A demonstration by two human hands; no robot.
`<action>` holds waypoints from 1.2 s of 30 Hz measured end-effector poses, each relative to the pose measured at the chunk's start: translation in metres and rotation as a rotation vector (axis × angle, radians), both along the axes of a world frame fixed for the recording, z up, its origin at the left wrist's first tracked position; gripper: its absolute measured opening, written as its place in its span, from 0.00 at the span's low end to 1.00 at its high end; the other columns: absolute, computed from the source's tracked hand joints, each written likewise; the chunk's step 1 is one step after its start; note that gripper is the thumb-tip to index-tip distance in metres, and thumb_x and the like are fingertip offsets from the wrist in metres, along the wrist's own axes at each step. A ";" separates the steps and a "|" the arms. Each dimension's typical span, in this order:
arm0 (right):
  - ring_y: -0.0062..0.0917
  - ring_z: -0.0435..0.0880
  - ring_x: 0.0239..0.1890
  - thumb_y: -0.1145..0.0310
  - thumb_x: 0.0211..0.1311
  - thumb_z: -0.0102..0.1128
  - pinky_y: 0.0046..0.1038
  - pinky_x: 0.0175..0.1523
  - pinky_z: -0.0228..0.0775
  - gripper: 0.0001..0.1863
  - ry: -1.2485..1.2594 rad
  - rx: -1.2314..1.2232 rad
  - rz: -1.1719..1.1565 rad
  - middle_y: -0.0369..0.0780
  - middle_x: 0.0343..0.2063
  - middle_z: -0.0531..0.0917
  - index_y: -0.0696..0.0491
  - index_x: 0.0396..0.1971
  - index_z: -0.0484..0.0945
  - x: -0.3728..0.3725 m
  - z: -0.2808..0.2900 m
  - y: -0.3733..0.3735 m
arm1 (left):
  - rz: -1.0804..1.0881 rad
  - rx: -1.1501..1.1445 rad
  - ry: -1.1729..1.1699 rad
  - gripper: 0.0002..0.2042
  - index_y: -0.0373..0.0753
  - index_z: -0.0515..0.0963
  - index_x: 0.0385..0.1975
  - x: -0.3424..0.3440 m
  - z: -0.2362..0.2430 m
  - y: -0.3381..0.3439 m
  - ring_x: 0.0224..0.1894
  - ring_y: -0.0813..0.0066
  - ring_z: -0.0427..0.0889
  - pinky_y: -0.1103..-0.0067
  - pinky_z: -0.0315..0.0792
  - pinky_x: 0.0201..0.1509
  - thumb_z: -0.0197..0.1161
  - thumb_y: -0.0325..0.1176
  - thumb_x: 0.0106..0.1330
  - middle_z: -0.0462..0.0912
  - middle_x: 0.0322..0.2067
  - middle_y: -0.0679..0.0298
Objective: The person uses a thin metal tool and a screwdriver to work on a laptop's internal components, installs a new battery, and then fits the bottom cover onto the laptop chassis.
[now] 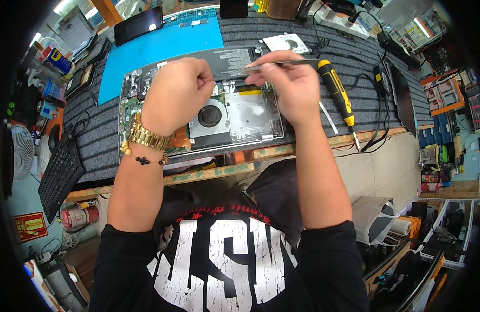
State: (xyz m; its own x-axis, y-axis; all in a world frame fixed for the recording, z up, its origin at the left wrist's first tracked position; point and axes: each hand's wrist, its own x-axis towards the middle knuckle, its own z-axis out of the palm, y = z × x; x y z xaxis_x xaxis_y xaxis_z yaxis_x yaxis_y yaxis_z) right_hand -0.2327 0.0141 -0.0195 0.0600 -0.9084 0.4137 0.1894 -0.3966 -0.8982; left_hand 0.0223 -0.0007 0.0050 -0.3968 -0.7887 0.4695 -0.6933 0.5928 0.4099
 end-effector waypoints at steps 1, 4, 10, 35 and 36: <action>0.34 0.94 0.41 0.76 0.80 0.58 0.34 0.49 0.86 0.08 -0.096 0.003 -0.032 0.52 0.42 0.92 0.62 0.50 0.83 -0.011 -0.001 -0.004 | 0.003 -0.010 0.011 0.04 0.33 0.86 0.32 0.000 -0.001 0.000 0.34 0.52 0.89 0.63 0.82 0.41 0.72 0.27 0.64 0.88 0.31 0.52; 0.33 0.88 0.32 0.65 0.87 0.51 0.33 0.39 0.80 0.13 -0.306 0.092 -0.255 0.50 0.35 0.89 0.58 0.45 0.80 -0.031 0.006 -0.012 | 0.001 -0.036 0.018 0.03 0.35 0.86 0.32 -0.001 -0.002 0.001 0.36 0.51 0.89 0.61 0.82 0.43 0.72 0.27 0.65 0.88 0.32 0.53; 0.32 0.85 0.21 0.51 0.83 0.59 0.36 0.30 0.77 0.26 0.866 0.572 -0.438 0.46 0.24 0.87 0.55 0.27 0.84 -0.079 0.048 -0.001 | 0.038 -0.023 -0.038 0.05 0.39 0.87 0.32 -0.002 0.002 0.009 0.38 0.52 0.88 0.59 0.78 0.47 0.71 0.32 0.68 0.88 0.33 0.58; 0.43 0.75 0.74 0.79 0.49 0.72 0.40 0.78 0.71 0.43 1.581 -0.207 -0.175 0.46 0.68 0.80 0.54 0.72 0.76 -0.054 0.077 -0.090 | 0.053 0.027 0.008 0.08 0.41 0.88 0.31 0.000 0.003 0.011 0.44 0.54 0.88 0.59 0.75 0.52 0.73 0.37 0.70 0.89 0.34 0.61; 0.44 0.76 0.73 0.78 0.48 0.73 0.40 0.77 0.72 0.42 1.486 -0.302 -0.236 0.47 0.67 0.81 0.54 0.71 0.77 -0.053 0.080 -0.082 | 0.054 0.018 0.010 0.09 0.41 0.88 0.30 -0.001 0.003 0.012 0.44 0.54 0.88 0.58 0.76 0.52 0.73 0.37 0.70 0.89 0.34 0.61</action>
State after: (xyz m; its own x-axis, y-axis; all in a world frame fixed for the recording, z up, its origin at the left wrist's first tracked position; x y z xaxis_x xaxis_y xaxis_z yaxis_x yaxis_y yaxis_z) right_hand -0.2859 -0.0682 0.0604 0.4439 -0.8522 0.2770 -0.8697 -0.4842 -0.0959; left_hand 0.0218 0.0111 0.0079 -0.3489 -0.8174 0.4584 -0.7199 0.5469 0.4273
